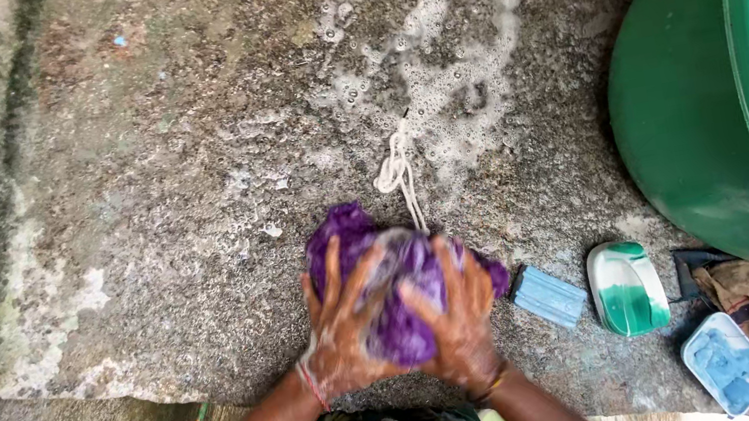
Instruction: The person washes a purple garment and a black shirt by hand on a concrete surface, applying soap and scrubbing them with a brush before rinsing them in a green basin.
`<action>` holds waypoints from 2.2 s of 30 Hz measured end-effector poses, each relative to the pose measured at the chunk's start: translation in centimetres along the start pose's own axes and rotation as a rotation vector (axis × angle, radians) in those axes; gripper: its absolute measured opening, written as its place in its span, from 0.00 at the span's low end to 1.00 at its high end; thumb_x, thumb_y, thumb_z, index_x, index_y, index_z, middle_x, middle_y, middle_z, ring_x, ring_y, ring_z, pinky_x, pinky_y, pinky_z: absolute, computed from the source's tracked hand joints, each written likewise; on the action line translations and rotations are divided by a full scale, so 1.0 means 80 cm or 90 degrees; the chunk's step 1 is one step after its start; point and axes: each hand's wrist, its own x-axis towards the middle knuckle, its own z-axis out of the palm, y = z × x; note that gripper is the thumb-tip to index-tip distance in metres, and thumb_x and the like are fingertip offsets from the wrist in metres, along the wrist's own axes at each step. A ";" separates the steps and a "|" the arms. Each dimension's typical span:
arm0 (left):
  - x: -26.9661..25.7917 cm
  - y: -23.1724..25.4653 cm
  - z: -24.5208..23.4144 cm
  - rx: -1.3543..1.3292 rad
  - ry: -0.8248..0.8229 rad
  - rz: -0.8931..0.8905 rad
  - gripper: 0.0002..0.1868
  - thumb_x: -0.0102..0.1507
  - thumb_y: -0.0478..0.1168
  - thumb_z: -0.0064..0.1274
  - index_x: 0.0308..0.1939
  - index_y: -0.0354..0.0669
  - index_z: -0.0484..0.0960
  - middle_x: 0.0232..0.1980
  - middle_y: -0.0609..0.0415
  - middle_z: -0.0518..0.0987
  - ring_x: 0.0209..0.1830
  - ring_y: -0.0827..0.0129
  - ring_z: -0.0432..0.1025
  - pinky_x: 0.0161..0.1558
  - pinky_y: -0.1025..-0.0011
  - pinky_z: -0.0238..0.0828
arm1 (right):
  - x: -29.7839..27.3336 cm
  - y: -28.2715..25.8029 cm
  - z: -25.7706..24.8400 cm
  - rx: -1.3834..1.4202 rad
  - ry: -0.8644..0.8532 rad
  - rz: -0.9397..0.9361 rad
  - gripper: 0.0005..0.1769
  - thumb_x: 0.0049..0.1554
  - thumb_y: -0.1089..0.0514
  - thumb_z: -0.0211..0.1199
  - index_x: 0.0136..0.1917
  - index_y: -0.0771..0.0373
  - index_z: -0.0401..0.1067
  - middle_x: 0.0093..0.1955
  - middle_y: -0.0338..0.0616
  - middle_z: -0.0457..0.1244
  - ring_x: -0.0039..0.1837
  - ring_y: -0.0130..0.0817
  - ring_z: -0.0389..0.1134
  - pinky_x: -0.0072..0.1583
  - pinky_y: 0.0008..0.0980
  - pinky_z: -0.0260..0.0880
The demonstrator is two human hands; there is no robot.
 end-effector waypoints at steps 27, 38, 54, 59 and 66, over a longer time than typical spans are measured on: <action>0.137 -0.083 0.038 -0.088 0.232 -0.126 0.25 0.62 0.62 0.49 0.37 0.45 0.86 0.35 0.48 0.83 0.37 0.54 0.78 0.42 0.53 0.71 | 0.172 0.067 0.025 0.285 -0.071 0.077 0.48 0.34 0.39 0.77 0.63 0.59 0.65 0.51 0.44 0.71 0.50 0.42 0.74 0.60 0.49 0.70; 0.171 -0.011 -0.039 -0.199 0.270 -0.251 0.31 0.62 0.66 0.52 0.42 0.41 0.89 0.32 0.46 0.83 0.32 0.54 0.78 0.37 0.55 0.73 | 0.166 0.008 -0.084 0.560 0.032 0.166 0.52 0.36 0.49 0.80 0.71 0.58 0.65 0.59 0.44 0.71 0.60 0.38 0.73 0.64 0.37 0.72; 0.314 0.364 -0.251 -0.052 0.495 0.607 0.15 0.76 0.48 0.50 0.64 0.51 0.76 0.66 0.46 0.76 0.69 0.52 0.70 0.68 0.52 0.67 | 0.033 0.192 -0.569 0.067 0.624 -0.146 0.39 0.56 0.60 0.78 0.73 0.70 0.61 0.69 0.55 0.65 0.66 0.45 0.67 0.70 0.39 0.71; 0.281 0.224 -0.112 -0.068 0.197 0.237 0.23 0.68 0.49 0.52 0.63 0.41 0.76 0.73 0.39 0.68 0.71 0.45 0.65 0.71 0.48 0.61 | -0.001 0.199 -0.596 -0.086 0.386 -0.026 0.43 0.50 0.42 0.77 0.69 0.70 0.68 0.63 0.57 0.68 0.61 0.47 0.72 0.64 0.43 0.75; 0.180 0.002 0.012 0.150 -0.077 -0.288 0.36 0.64 0.58 0.49 0.72 0.45 0.65 0.80 0.39 0.51 0.81 0.41 0.45 0.69 0.27 0.44 | 0.044 0.245 -0.498 -0.195 -0.015 -0.058 0.41 0.49 0.42 0.68 0.75 0.43 0.65 0.76 0.46 0.59 0.75 0.48 0.58 0.71 0.53 0.60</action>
